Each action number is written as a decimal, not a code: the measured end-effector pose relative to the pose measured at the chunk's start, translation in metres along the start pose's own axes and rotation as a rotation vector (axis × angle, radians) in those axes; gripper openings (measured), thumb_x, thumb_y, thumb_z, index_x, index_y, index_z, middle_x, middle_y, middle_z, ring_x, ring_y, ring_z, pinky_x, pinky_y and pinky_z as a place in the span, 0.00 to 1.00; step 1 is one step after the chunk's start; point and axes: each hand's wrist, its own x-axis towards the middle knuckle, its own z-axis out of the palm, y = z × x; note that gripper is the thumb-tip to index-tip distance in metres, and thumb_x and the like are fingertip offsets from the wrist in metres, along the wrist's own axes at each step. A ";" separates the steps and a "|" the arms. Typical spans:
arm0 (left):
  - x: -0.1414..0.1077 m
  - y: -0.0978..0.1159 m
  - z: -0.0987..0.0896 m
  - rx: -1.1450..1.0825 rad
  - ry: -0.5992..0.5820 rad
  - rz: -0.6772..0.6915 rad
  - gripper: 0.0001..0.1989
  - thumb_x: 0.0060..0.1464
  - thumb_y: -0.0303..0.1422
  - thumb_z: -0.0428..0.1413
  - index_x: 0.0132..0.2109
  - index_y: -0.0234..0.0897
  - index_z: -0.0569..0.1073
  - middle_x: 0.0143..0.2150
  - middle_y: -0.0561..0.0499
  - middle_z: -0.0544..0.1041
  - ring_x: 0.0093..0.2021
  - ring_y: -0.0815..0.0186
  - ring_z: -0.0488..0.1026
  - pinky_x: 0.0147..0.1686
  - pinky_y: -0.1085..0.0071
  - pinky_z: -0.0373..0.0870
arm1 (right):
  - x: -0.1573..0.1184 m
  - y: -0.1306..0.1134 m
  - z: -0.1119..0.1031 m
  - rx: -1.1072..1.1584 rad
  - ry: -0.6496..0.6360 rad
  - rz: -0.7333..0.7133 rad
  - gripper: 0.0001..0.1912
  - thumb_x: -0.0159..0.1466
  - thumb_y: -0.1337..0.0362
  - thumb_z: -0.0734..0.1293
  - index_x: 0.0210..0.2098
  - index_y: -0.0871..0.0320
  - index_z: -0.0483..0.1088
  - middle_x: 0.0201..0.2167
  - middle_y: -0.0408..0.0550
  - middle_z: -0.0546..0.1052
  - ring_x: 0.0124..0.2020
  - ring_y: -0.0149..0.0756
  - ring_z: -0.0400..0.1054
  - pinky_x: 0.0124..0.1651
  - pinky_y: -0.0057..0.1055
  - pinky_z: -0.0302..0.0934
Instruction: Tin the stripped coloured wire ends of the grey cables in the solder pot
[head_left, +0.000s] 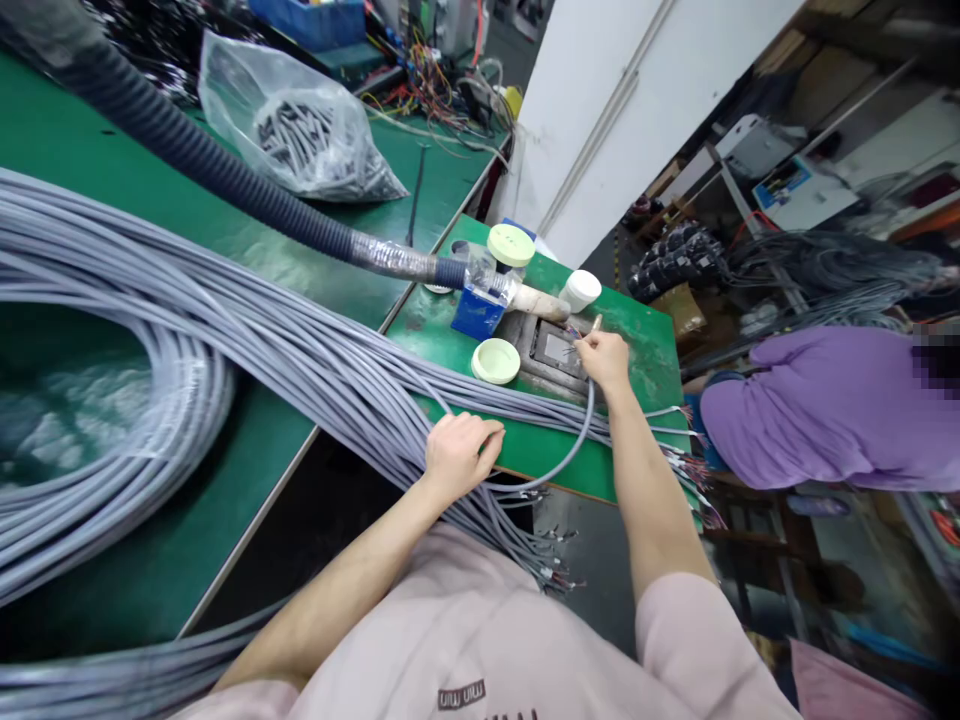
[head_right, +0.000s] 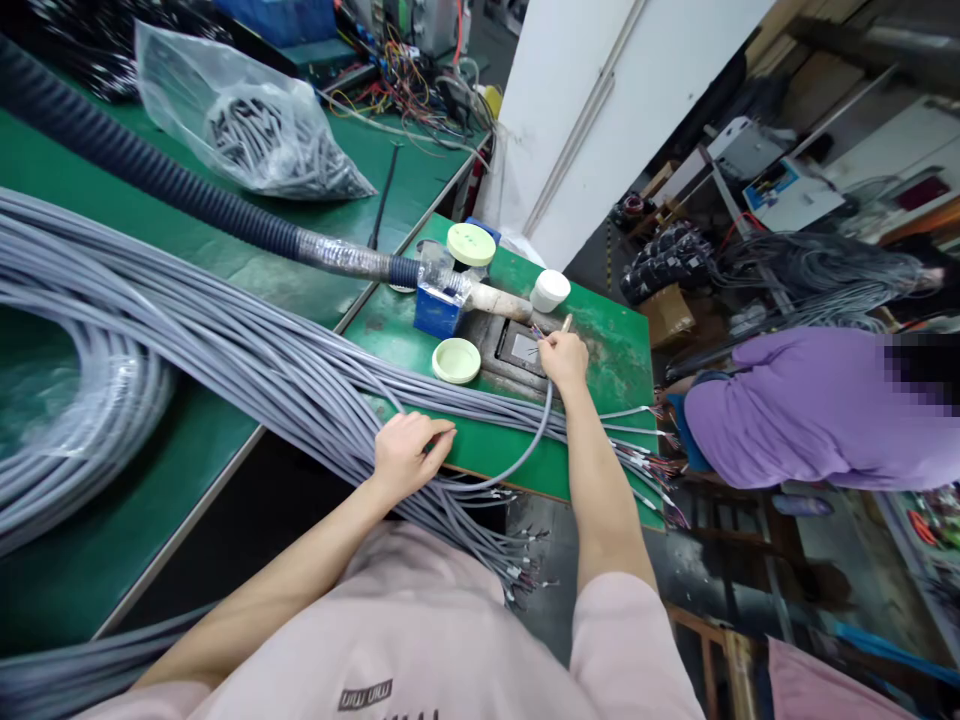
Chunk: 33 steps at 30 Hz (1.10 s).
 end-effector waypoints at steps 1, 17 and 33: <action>0.000 0.000 0.000 0.001 0.001 0.003 0.06 0.59 0.31 0.54 0.36 0.38 0.74 0.24 0.54 0.73 0.26 0.68 0.67 0.29 0.68 0.56 | 0.003 0.002 0.003 -0.011 -0.005 0.018 0.14 0.59 0.61 0.63 0.33 0.60 0.79 0.33 0.53 0.81 0.36 0.42 0.73 0.38 0.30 0.60; 0.000 0.000 0.000 0.017 0.001 0.000 0.06 0.59 0.31 0.53 0.35 0.37 0.75 0.23 0.53 0.72 0.25 0.68 0.67 0.29 0.68 0.56 | 0.018 -0.004 0.019 -0.090 -0.090 0.075 0.13 0.58 0.63 0.63 0.35 0.58 0.80 0.37 0.56 0.81 0.42 0.45 0.75 0.44 0.33 0.64; -0.001 -0.001 0.001 0.006 0.005 0.006 0.06 0.58 0.31 0.54 0.35 0.37 0.74 0.24 0.53 0.73 0.25 0.68 0.66 0.29 0.68 0.55 | 0.017 0.003 0.017 -0.072 -0.081 0.075 0.13 0.58 0.63 0.63 0.34 0.58 0.80 0.37 0.57 0.81 0.41 0.46 0.74 0.43 0.35 0.63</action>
